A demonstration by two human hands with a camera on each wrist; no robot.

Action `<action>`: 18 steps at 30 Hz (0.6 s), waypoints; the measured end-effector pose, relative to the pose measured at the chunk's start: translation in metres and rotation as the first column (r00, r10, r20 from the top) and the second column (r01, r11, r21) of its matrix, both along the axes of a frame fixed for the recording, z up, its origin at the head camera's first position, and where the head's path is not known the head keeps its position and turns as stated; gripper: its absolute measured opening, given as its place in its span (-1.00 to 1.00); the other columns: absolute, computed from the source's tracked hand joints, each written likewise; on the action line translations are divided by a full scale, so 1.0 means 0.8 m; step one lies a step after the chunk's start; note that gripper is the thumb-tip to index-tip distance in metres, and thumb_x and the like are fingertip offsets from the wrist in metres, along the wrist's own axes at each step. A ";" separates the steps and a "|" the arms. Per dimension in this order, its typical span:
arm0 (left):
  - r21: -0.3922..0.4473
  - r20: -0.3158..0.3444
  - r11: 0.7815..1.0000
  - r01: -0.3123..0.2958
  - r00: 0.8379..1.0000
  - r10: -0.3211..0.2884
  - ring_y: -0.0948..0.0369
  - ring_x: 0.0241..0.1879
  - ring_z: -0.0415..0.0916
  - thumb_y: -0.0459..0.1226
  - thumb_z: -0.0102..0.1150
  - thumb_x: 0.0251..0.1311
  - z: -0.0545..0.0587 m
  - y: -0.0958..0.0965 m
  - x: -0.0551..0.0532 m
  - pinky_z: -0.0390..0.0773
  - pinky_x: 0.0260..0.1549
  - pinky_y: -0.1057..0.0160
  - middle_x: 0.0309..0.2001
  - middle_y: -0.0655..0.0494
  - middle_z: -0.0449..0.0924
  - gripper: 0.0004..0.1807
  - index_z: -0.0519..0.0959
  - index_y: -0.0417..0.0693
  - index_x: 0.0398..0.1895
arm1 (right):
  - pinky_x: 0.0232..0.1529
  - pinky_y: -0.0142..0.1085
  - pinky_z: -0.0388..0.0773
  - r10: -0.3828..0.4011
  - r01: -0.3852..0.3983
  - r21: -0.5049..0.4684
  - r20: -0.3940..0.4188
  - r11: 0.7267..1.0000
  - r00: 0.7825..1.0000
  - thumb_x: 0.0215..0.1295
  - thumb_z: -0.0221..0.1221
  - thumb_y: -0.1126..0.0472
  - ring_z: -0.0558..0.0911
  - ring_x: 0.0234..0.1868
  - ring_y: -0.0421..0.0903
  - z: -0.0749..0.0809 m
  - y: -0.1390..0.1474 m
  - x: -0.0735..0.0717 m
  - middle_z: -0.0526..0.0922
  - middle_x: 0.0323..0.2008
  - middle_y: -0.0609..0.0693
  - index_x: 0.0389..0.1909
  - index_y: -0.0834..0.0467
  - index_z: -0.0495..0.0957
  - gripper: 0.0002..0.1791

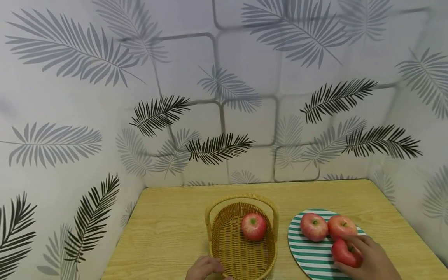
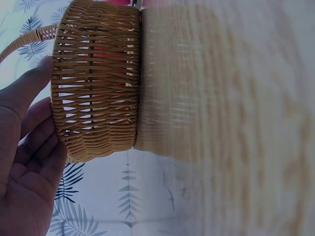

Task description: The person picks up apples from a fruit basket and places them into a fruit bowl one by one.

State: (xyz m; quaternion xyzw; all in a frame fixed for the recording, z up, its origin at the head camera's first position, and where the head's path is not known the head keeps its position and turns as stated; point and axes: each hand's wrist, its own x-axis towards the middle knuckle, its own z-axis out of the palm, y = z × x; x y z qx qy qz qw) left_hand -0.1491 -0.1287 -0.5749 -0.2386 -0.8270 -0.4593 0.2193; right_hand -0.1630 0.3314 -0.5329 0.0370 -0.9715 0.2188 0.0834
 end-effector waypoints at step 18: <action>-0.011 0.023 1.000 0.025 0.999 -0.025 0.34 -0.25 0.58 -0.21 0.57 -0.14 -0.002 -0.002 -0.001 0.60 -0.31 0.31 -0.36 0.37 0.66 -0.82 0.73 0.08 -0.44 | -0.29 -0.09 0.59 -0.063 0.060 0.029 0.113 0.998 0.992 -0.24 0.43 -0.42 0.58 -0.15 0.08 -0.005 0.014 -0.003 0.60 -0.13 0.14 0.10 0.19 0.54 -0.03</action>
